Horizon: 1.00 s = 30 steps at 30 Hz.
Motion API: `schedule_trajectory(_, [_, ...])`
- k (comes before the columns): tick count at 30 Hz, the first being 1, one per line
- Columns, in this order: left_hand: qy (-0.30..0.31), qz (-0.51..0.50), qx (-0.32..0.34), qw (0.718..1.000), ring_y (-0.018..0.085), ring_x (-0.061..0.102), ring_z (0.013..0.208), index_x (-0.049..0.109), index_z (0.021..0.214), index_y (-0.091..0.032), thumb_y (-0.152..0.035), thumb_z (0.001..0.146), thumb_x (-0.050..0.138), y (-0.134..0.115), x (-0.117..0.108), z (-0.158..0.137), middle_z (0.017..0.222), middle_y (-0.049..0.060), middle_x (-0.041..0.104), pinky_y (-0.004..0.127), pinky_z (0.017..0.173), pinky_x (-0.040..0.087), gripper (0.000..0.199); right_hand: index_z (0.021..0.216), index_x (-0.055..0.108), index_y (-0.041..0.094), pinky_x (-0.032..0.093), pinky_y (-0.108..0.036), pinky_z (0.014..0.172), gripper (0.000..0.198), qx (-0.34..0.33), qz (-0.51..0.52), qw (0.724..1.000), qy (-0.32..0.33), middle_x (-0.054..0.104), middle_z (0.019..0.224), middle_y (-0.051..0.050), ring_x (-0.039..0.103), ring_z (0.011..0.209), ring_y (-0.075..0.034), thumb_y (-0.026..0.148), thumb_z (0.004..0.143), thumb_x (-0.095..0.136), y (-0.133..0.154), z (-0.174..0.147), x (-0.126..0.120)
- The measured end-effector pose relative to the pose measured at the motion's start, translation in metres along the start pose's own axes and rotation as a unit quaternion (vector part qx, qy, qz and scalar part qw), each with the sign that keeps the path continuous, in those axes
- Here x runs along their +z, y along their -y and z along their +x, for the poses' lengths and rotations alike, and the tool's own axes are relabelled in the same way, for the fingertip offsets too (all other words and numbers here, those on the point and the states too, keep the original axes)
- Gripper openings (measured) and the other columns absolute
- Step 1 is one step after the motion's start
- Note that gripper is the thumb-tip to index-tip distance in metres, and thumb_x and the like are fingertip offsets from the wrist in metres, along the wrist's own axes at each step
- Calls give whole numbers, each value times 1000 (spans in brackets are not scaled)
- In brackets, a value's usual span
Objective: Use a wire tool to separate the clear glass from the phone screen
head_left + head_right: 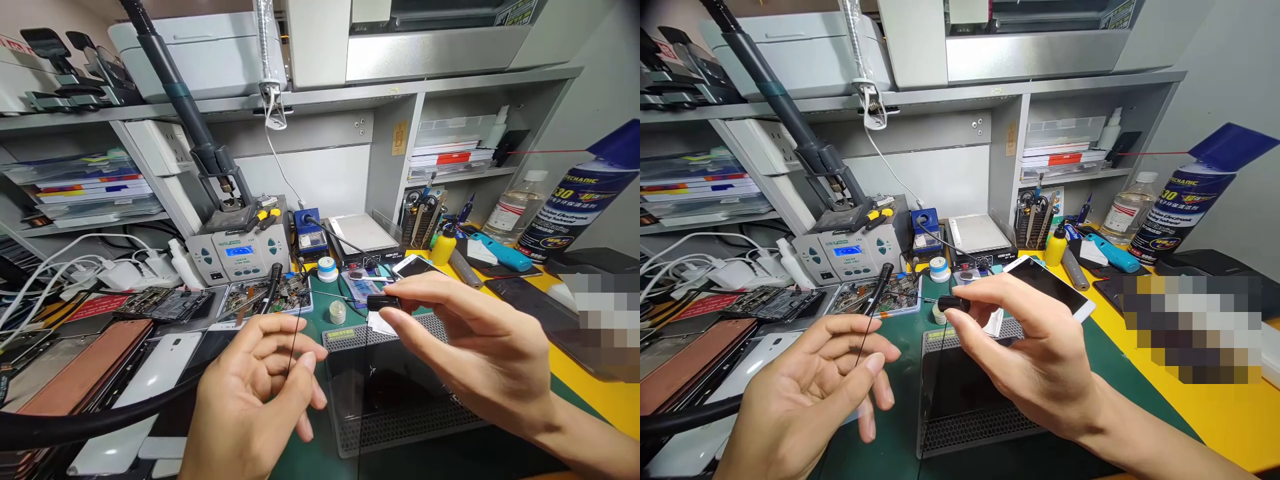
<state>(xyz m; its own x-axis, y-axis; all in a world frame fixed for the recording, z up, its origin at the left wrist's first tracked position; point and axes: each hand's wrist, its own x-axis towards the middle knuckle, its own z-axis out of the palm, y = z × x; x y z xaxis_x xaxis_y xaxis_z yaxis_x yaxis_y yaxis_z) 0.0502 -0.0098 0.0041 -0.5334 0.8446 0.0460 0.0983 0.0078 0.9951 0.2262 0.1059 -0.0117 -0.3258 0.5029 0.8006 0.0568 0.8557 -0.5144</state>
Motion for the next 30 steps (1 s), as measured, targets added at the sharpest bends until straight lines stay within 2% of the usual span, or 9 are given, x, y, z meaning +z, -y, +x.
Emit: schedule_trajectory(30, [1, -5, 7, 1000, 12, 62, 49, 55, 104, -20, -32, 80, 68, 3, 1, 1, 81, 0, 70, 19, 36, 49, 30, 109, 72, 21, 56, -29, 78, 30, -24, -19, 999, 11, 75, 96, -4, 70, 84, -15, 5, 84, 77, 2, 2, -3])
